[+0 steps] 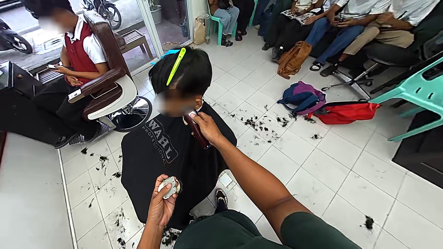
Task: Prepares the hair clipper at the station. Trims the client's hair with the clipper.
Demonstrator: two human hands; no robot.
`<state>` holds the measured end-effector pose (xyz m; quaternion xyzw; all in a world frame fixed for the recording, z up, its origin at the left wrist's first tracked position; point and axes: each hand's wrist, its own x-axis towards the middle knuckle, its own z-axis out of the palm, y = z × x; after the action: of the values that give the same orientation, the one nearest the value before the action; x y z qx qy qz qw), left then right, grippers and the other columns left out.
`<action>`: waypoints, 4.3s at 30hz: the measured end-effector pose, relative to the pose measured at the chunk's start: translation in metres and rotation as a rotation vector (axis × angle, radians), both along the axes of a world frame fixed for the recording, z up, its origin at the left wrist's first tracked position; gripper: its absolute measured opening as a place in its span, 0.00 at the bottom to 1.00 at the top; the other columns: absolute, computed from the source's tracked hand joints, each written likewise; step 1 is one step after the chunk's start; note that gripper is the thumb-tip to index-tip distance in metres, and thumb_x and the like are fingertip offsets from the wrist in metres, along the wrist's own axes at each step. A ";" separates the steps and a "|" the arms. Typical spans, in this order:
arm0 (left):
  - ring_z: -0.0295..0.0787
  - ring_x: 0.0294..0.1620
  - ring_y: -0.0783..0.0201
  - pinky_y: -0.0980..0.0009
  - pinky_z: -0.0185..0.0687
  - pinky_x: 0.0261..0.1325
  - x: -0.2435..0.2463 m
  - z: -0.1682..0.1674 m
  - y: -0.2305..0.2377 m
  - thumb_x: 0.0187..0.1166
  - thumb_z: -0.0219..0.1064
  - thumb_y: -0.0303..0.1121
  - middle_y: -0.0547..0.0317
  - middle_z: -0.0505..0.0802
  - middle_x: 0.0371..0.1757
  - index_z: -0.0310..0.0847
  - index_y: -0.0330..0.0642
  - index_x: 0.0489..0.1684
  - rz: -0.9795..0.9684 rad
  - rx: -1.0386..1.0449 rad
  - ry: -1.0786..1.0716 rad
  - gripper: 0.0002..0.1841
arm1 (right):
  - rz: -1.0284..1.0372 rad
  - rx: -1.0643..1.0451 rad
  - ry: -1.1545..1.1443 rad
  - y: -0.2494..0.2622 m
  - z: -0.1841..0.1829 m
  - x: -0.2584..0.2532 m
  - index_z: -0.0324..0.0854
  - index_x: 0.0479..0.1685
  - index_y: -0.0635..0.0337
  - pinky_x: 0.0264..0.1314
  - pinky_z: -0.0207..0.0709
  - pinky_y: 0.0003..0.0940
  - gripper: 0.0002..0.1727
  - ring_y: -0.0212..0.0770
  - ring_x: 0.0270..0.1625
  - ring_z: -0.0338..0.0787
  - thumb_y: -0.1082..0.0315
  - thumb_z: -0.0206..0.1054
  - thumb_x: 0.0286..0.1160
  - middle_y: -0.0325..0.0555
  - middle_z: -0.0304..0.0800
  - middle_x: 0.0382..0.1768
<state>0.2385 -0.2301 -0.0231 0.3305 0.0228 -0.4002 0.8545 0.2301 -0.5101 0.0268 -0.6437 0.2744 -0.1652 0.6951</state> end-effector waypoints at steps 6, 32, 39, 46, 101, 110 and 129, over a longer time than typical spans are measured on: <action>0.98 0.41 0.57 0.70 0.94 0.36 -0.006 0.000 -0.003 0.59 0.81 0.24 0.42 0.95 0.48 0.86 0.43 0.60 -0.065 -0.033 0.115 0.25 | -0.014 -0.013 0.015 -0.002 -0.002 0.009 0.77 0.64 0.62 0.40 0.86 0.44 0.27 0.46 0.35 0.89 0.45 0.54 0.92 0.55 0.87 0.42; 0.96 0.33 0.63 0.72 0.91 0.27 -0.004 0.001 0.000 0.77 0.59 0.20 0.51 0.96 0.36 0.87 0.38 0.57 -0.132 0.324 -0.072 0.15 | -0.046 -0.112 0.040 0.003 -0.004 0.004 0.79 0.64 0.60 0.34 0.85 0.46 0.30 0.47 0.30 0.88 0.40 0.52 0.90 0.56 0.88 0.38; 0.93 0.28 0.68 0.78 0.87 0.24 -0.005 -0.005 -0.003 0.86 0.59 0.32 0.54 0.94 0.35 0.89 0.39 0.49 -0.112 0.336 -0.137 0.11 | -0.060 -0.116 0.027 0.003 -0.002 0.003 0.80 0.63 0.58 0.35 0.83 0.45 0.30 0.46 0.31 0.87 0.39 0.52 0.89 0.54 0.87 0.38; 0.88 0.24 0.72 0.80 0.82 0.21 0.018 0.010 -0.011 0.90 0.49 0.29 0.59 0.93 0.33 0.84 0.37 0.54 -0.015 0.481 -0.379 0.14 | 0.062 -0.104 -0.089 -0.005 -0.011 -0.012 0.81 0.66 0.57 0.39 0.87 0.41 0.26 0.42 0.34 0.89 0.46 0.49 0.93 0.51 0.90 0.41; 0.86 0.25 0.65 0.66 0.87 0.30 0.077 0.065 -0.046 0.78 0.75 0.31 0.51 0.91 0.45 0.83 0.38 0.58 -0.047 1.007 -1.153 0.14 | 0.531 -0.361 0.281 0.064 0.002 -0.051 0.72 0.78 0.58 0.67 0.80 0.50 0.38 0.50 0.59 0.90 0.59 0.81 0.67 0.58 0.89 0.57; 0.83 0.26 0.73 0.74 0.79 0.29 0.076 0.073 -0.068 0.81 0.73 0.33 0.60 0.94 0.41 0.90 0.43 0.48 -0.125 0.911 -1.223 0.07 | 0.460 -0.617 0.338 0.069 0.012 -0.044 0.54 0.94 0.40 0.68 0.78 0.59 0.48 0.58 0.63 0.89 0.53 0.77 0.74 0.58 0.88 0.64; 0.90 0.41 0.73 0.74 0.90 0.42 0.159 0.134 -0.114 0.78 0.65 0.21 0.67 0.91 0.46 0.80 0.44 0.58 0.066 0.349 -1.100 0.13 | 0.016 0.081 -0.016 0.021 -0.002 -0.009 0.73 0.67 0.62 0.28 0.84 0.36 0.26 0.41 0.24 0.83 0.62 0.76 0.75 0.52 0.84 0.37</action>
<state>0.3979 -0.3445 0.1112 0.6251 -0.3488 -0.1328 0.6855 0.2207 -0.4893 0.0251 -0.6160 0.2703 -0.1537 0.7238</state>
